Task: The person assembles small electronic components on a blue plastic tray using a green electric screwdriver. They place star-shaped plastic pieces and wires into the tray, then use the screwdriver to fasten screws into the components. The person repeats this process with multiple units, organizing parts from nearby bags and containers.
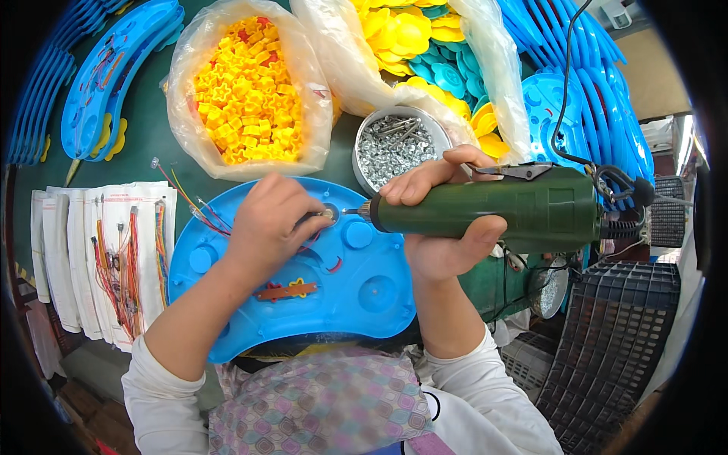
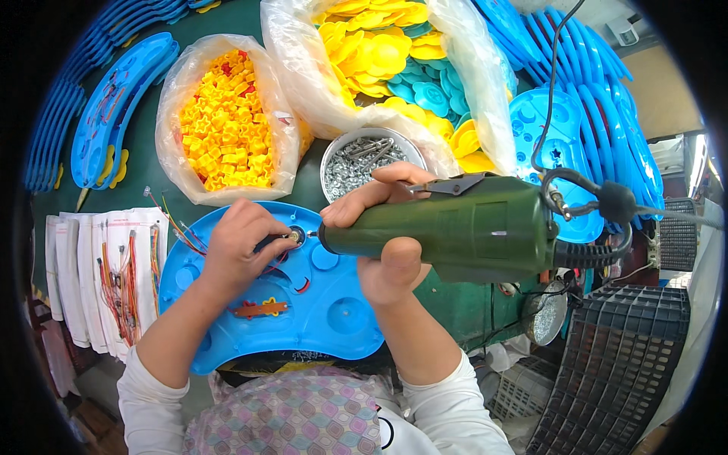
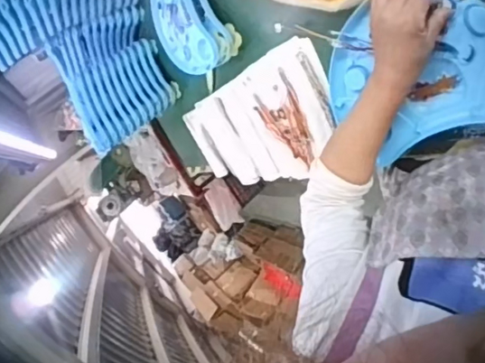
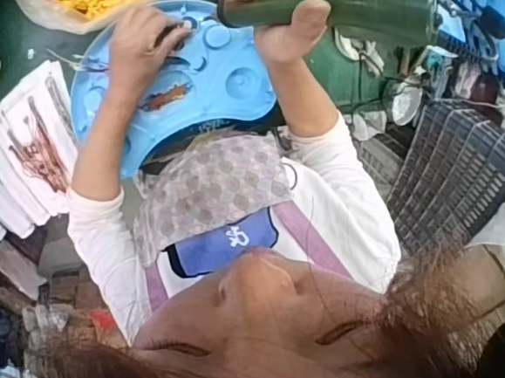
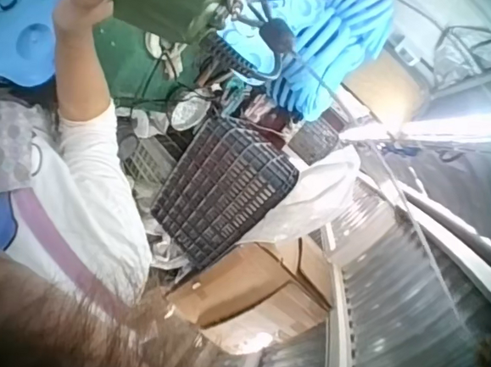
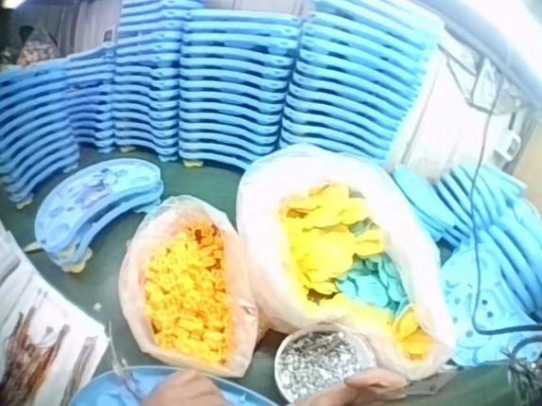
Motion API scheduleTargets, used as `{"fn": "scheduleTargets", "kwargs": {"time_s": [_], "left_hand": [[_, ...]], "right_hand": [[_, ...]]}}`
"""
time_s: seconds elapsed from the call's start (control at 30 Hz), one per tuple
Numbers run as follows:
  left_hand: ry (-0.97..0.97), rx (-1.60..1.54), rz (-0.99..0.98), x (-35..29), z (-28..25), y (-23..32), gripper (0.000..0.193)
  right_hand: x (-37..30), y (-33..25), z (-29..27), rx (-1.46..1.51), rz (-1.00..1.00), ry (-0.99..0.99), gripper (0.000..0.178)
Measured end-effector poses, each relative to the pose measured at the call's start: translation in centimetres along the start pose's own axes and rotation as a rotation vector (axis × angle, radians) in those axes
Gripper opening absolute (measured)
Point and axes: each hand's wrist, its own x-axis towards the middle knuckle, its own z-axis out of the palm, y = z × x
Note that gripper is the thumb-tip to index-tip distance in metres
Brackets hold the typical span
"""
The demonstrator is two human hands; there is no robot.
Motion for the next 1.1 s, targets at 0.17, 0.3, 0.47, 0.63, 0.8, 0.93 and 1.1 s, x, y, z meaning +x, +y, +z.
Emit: {"fn": "scheduleTargets", "kwargs": {"time_s": [0.17, 0.3, 0.47, 0.63, 0.8, 0.93, 1.1], "left_hand": [[0.030, 0.020, 0.029, 0.0, 0.3, -0.1, 0.016], [0.034, 0.023, 0.038, 0.0, 0.5, -0.1, 0.017], [0.044, 0.028, 0.040, -0.2, 0.2, 0.4, 0.015], [0.023, -0.034, -0.043, -0.6, -0.6, 0.8, 0.021], [-0.006, -0.182, -0.212, -1.0, -1.8, 1.4, 0.030], [-0.011, -0.150, -0.171, -1.1, -1.7, 1.2, 0.032], [-0.007, -0.157, -0.168, -1.1, -1.4, 1.6, 0.032]], "right_hand": [[0.8, -0.2, 0.5, -0.028, 0.048, -0.086, 0.084], [1.9, -0.4, 0.7, -0.028, 0.119, -0.256, 0.090], [2.6, -1.1, 1.2, -0.040, 0.161, -0.330, 0.100], [1.6, -0.7, 2.8, 0.052, 0.073, -0.260, 0.100], [1.0, 0.2, 3.4, 0.089, 0.028, -0.243, 0.100], [0.9, 0.7, 3.4, 0.132, -0.025, -0.247, 0.101], [1.3, 1.1, 2.8, 0.154, -0.087, -0.281, 0.102]]}}
